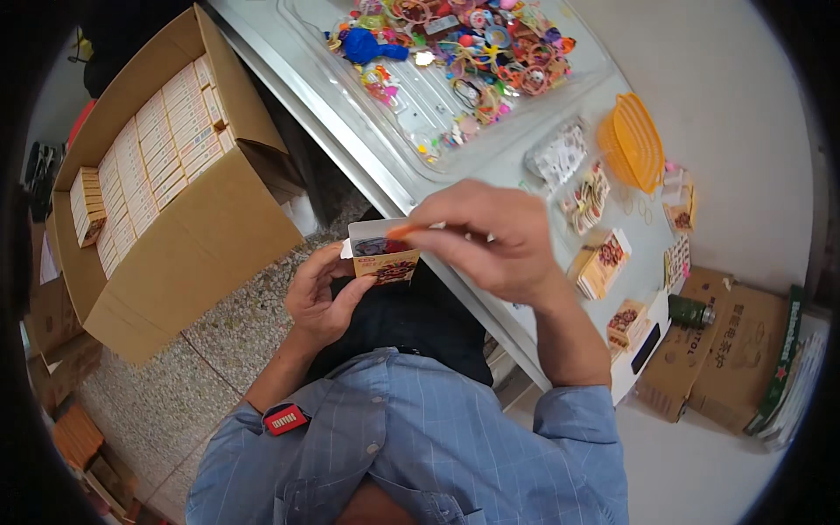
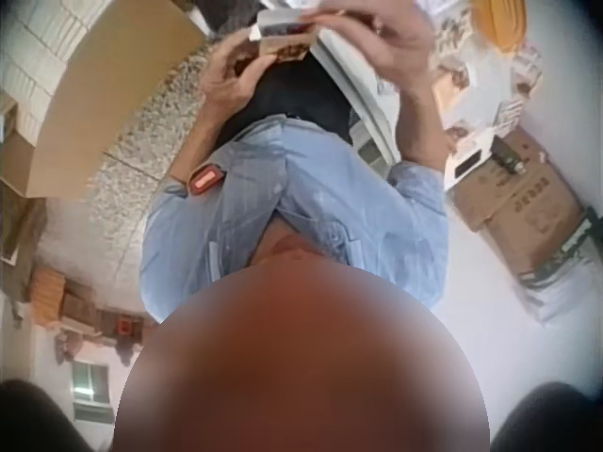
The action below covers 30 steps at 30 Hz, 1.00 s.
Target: Manually assemble and package toy sets by placing cards and candy into small cardboard boxes.
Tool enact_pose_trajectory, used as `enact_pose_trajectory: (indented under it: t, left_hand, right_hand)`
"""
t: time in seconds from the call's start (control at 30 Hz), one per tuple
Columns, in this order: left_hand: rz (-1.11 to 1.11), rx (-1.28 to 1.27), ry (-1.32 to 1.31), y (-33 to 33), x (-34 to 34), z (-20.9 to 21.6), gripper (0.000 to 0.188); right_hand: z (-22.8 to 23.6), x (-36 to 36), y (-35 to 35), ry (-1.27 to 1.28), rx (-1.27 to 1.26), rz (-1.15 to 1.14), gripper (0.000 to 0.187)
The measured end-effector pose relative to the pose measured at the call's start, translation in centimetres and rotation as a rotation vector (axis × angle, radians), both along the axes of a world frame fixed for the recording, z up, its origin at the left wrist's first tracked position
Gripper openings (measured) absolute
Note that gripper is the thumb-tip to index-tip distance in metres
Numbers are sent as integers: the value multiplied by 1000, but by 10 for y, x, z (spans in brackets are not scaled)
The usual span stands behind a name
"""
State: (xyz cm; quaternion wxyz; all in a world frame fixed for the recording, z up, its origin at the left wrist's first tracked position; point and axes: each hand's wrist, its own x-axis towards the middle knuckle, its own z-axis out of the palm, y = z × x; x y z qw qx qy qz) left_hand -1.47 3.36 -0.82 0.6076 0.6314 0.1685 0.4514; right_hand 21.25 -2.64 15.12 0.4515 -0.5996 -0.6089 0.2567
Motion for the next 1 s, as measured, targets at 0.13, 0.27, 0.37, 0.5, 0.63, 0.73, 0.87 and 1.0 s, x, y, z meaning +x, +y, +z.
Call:
enact_pose_trajectory:
  t: [0.13,0.27,0.37,0.5,0.63,0.73,0.87,1.0]
  left_hand:
    - [-48,27,-6,-13,-3,9,53]
    - [-104,52,0,-26,-8,6,56]
    - [-112,-110,1,-40,-16,-3,58]
    - [-218,-204,137,-53,-34,-25,58]
    - [-311,-159,356,-56,-52,-33,54]
    - [-385,217,452,-50,-67,-36,48]
    - [-404,170,566,-56,-72,-29,32]
    - [-475,-62,555,-44,-66,-33,17]
  right_hand:
    - [-13,-20,-31,-59,34,-59,21]
    - [-48,-29,-76,369,86,-384,15]
    - [-77,-45,-102,894,-203,-481,27]
    - [-128,-73,-118,1247,-329,-390,29]
    - [-160,-88,-130,1419,-472,-346,24]
    - [-179,-105,-135,1411,-520,-359,19]
    - [-208,-121,-139,1420,-538,-390,19]
    - [-221,-129,-138,1553,-471,-420,25]
